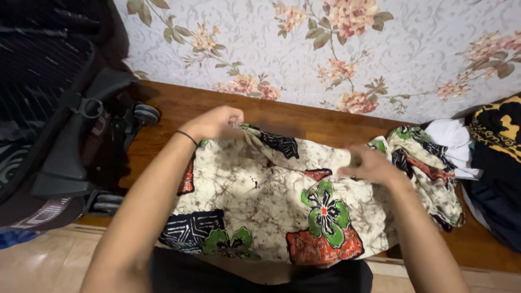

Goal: The person folds a pink garment on a wooden surface, places it into a suitcase alongside other items, and then spreads out a large patterned fabric, adjusting the edges by hand.

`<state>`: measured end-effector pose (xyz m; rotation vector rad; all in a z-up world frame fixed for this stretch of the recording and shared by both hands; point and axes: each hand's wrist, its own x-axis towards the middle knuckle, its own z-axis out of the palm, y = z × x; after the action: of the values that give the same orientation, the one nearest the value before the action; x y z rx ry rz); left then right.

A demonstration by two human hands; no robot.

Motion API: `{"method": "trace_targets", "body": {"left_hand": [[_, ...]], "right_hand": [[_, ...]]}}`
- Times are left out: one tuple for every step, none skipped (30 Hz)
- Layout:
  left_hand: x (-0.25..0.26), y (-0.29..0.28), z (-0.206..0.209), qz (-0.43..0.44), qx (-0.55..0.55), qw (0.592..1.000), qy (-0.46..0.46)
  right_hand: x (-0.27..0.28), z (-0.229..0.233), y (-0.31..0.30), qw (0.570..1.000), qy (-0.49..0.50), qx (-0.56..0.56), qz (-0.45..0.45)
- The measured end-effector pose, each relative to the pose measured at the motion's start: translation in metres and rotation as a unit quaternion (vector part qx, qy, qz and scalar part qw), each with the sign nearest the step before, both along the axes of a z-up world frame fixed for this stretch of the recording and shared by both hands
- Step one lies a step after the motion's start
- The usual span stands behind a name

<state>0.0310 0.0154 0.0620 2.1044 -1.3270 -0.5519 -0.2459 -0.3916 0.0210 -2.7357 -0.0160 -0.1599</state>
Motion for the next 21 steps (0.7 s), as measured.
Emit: {"method": "trace_targets", "body": {"left_hand": [[-0.003, 0.000, 0.005, 0.019, -0.001, 0.999, 0.038], [-0.010, 0.000, 0.005, 0.035, 0.000, 0.996, 0.083], [-0.012, 0.002, 0.010, 0.033, 0.001, 0.996, 0.087], [-0.010, 0.006, 0.019, 0.036, 0.060, 0.996, 0.064], [-0.011, 0.010, 0.028, 0.039, 0.118, 0.991, 0.040], [-0.013, 0.013, 0.037, 0.039, 0.117, 0.992, 0.039], [-0.015, 0.016, 0.047, 0.037, 0.127, 0.991, -0.031], [-0.018, 0.018, 0.056, 0.036, 0.137, 0.985, -0.100], [-0.020, 0.021, 0.067, 0.036, 0.135, 0.985, -0.101], [-0.021, 0.024, 0.077, 0.040, 0.148, 0.979, -0.136], [-0.023, 0.025, 0.084, 0.044, 0.160, 0.971, -0.172], [-0.026, 0.024, 0.087, 0.043, 0.160, 0.971, -0.171], [-0.027, 0.024, 0.089, 0.095, 0.189, 0.950, -0.228], [-0.026, 0.025, 0.089, 0.147, 0.216, 0.922, -0.285], [-0.024, 0.027, 0.088, 0.147, 0.216, 0.922, -0.286], [-0.020, 0.030, 0.084, 0.179, 0.224, 0.909, -0.302], [-0.017, 0.031, 0.078, 0.211, 0.233, 0.895, -0.317], [-0.015, 0.028, 0.068, 0.213, 0.227, 0.894, -0.322], [-0.019, 0.024, 0.052, 0.247, 0.170, 0.868, -0.396], [-0.026, 0.021, 0.033, 0.277, 0.118, 0.835, -0.461], [-0.029, 0.006, 0.016, 0.229, 0.092, 0.850, -0.465]], "right_hand": [[0.000, -0.008, -0.002, 0.999, 0.024, -0.039, -0.027], [-0.007, -0.015, -0.002, 0.994, 0.055, -0.077, -0.057], [-0.011, -0.014, -0.004, 0.994, 0.059, -0.076, -0.059], [-0.012, -0.007, -0.006, 0.992, 0.029, -0.020, -0.119], [-0.014, 0.004, -0.005, 0.983, 0.000, 0.036, -0.180], [-0.019, 0.020, -0.005, 0.983, -0.002, 0.035, -0.180], [-0.026, 0.036, -0.003, 0.958, -0.013, 0.128, -0.255], [-0.030, 0.050, 0.000, 0.920, -0.024, 0.219, -0.325], [-0.034, 0.061, 0.003, 0.920, -0.026, 0.218, -0.325], [-0.041, 0.073, 0.003, 0.940, -0.104, 0.142, -0.292], [-0.046, 0.081, 0.003, 0.948, -0.180, 0.064, -0.255], [-0.050, 0.086, 0.001, 0.948, -0.179, 0.064, -0.255], [-0.052, 0.091, -0.004, 0.949, -0.204, 0.015, -0.238], [-0.052, 0.092, -0.009, 0.948, -0.229, -0.032, -0.219], [-0.051, 0.089, -0.016, 0.948, -0.229, -0.032, -0.218], [-0.050, 0.085, -0.025, 0.956, -0.151, 0.001, -0.250], [-0.051, 0.078, -0.035, 0.957, -0.072, 0.035, -0.279], [-0.050, 0.069, -0.045, 0.957, -0.079, 0.033, -0.278], [-0.051, 0.053, -0.049, 0.956, -0.092, 0.031, -0.278], [-0.052, 0.035, -0.050, 0.956, -0.097, 0.032, -0.274], [-0.050, 0.021, -0.050, 0.957, -0.097, 0.031, -0.271]]}}
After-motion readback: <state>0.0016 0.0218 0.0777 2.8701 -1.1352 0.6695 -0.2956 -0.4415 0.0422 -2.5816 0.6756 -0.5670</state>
